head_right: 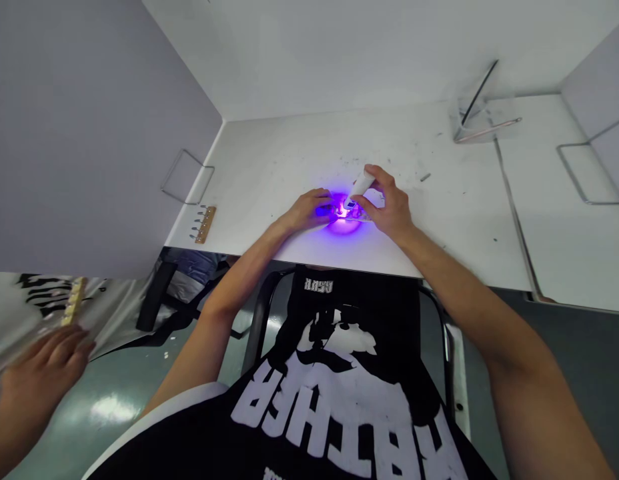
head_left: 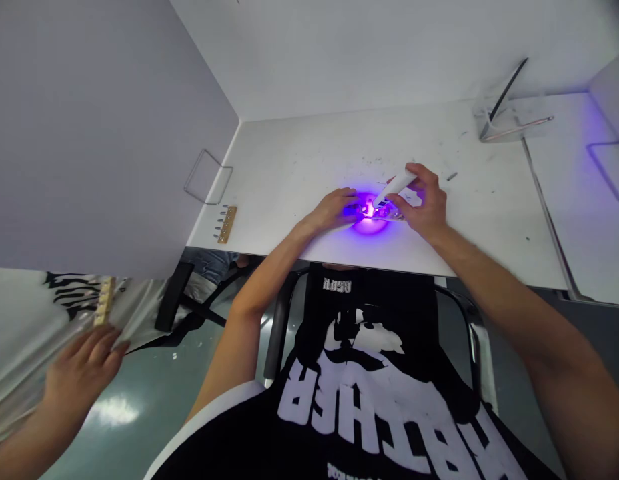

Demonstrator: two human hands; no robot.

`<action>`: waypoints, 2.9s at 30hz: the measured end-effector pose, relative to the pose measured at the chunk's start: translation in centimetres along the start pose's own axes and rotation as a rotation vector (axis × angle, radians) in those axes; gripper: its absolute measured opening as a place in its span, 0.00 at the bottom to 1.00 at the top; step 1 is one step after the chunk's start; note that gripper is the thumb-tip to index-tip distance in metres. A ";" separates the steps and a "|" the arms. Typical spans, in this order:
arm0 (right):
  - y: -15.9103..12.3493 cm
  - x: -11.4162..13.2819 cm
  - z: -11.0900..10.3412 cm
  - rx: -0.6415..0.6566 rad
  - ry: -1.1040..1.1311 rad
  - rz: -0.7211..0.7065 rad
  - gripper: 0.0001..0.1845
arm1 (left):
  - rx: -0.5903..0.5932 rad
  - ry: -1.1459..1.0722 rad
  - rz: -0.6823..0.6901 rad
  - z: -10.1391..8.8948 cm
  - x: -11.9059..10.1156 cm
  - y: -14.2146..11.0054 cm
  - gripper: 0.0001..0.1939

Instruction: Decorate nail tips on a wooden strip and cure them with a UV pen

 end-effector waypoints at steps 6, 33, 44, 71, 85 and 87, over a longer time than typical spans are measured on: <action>0.1 -0.1 0.0 -0.009 0.002 0.020 0.37 | 0.005 0.015 -0.010 0.1 0.3 0.1 0.15; 1.4 1.8 0.3 0.018 0.012 0.035 0.35 | -0.021 0.026 -0.019 0.4 0.2 0.1 0.19; 1.3 0.8 1.7 -0.001 -0.056 0.019 0.38 | -0.002 0.037 -0.066 1.0 0.9 0.1 0.24; 2.2 2.1 1.1 0.024 -0.026 0.136 0.36 | 0.015 0.045 -0.029 1.0 0.9 -0.1 0.23; 2.2 2.2 0.9 0.021 -0.069 0.123 0.35 | 0.022 0.070 -0.089 1.3 1.4 0.0 0.27; 2.2 2.2 0.9 0.023 -0.058 0.110 0.34 | 0.017 0.067 -0.081 1.3 1.4 0.0 0.26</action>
Point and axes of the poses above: each hand's wrist, its own y-axis towards the middle knuckle, its own z-axis out of the palm, x = y × z, the point moved 4 cm from there along y, towards the middle knuckle, and after that the axes turned 15 degrees about x, right-handed, at the moved point
